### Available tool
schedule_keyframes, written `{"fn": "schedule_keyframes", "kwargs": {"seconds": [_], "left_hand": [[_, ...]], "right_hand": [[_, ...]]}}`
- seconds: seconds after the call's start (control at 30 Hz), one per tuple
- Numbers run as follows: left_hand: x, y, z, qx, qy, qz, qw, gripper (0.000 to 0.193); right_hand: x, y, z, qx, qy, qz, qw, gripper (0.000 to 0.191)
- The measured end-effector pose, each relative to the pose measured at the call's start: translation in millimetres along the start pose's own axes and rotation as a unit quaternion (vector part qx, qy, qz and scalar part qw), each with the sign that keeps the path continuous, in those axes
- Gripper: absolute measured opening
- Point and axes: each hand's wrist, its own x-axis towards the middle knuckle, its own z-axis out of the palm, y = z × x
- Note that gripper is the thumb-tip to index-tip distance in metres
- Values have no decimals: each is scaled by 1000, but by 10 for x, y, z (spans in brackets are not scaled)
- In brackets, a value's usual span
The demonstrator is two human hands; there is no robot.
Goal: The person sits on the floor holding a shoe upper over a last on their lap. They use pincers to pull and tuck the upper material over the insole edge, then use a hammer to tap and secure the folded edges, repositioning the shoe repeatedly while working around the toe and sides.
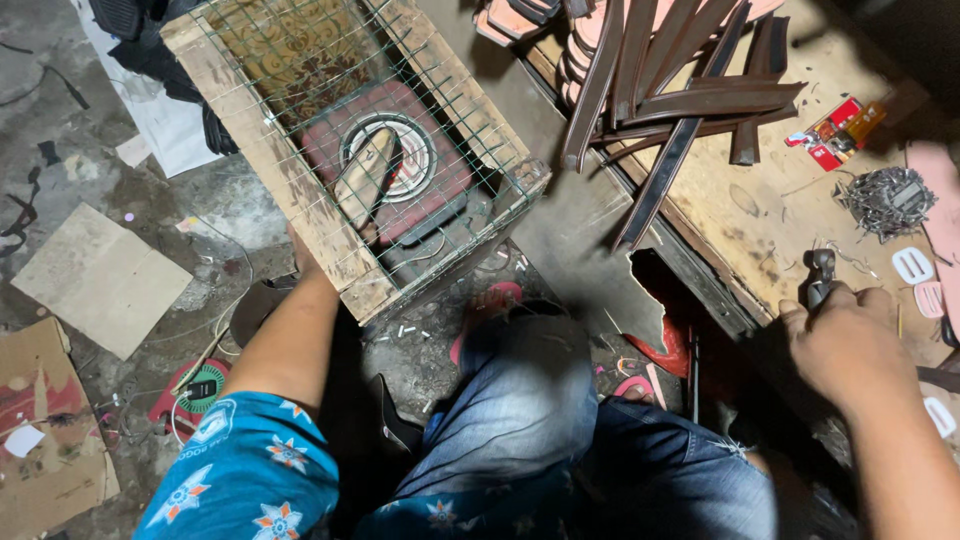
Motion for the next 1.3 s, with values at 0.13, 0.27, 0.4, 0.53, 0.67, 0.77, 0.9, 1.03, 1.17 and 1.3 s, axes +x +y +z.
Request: {"fn": "schedule_keyframes", "kwargs": {"seconds": [0.13,0.27,0.4,0.53,0.67,0.77,0.9,1.03,1.17,1.3], "left_hand": [[56,-29,-51,24,3,12,1000,64],[92,-47,-100,46,-2,16,999,65],[87,-43,-105,55,-2,18,998,66],[70,-23,-87,61,-1,22,998,68],[44,14,-61,70,-1,32,997,70],[30,37,-33,86,-2,38,996,72],[15,49,23,163,-3,58,985,75],[-66,48,-12,455,51,210,864,78],[-310,41,-280,571,51,373,730,82],[-674,65,-808,557,139,264,775,89]], "right_hand": [[6,15,12,-1,-3,-5,1000,64],[14,13,19,-23,3,-16,1000,64],[9,-5,5,-28,-17,12,999,64],[-13,-32,-43,-13,-10,7,1000,64],[-34,-64,-80,-18,-11,9,1000,64],[-34,-86,-94,-17,-7,-2,1000,64],[-24,-95,-117,-9,-9,6,1000,64],[-46,-91,-111,-18,8,-26,999,64],[-62,-66,-55,-1,50,-37,998,64],[40,28,-61,43,61,-30,997,59]]}}
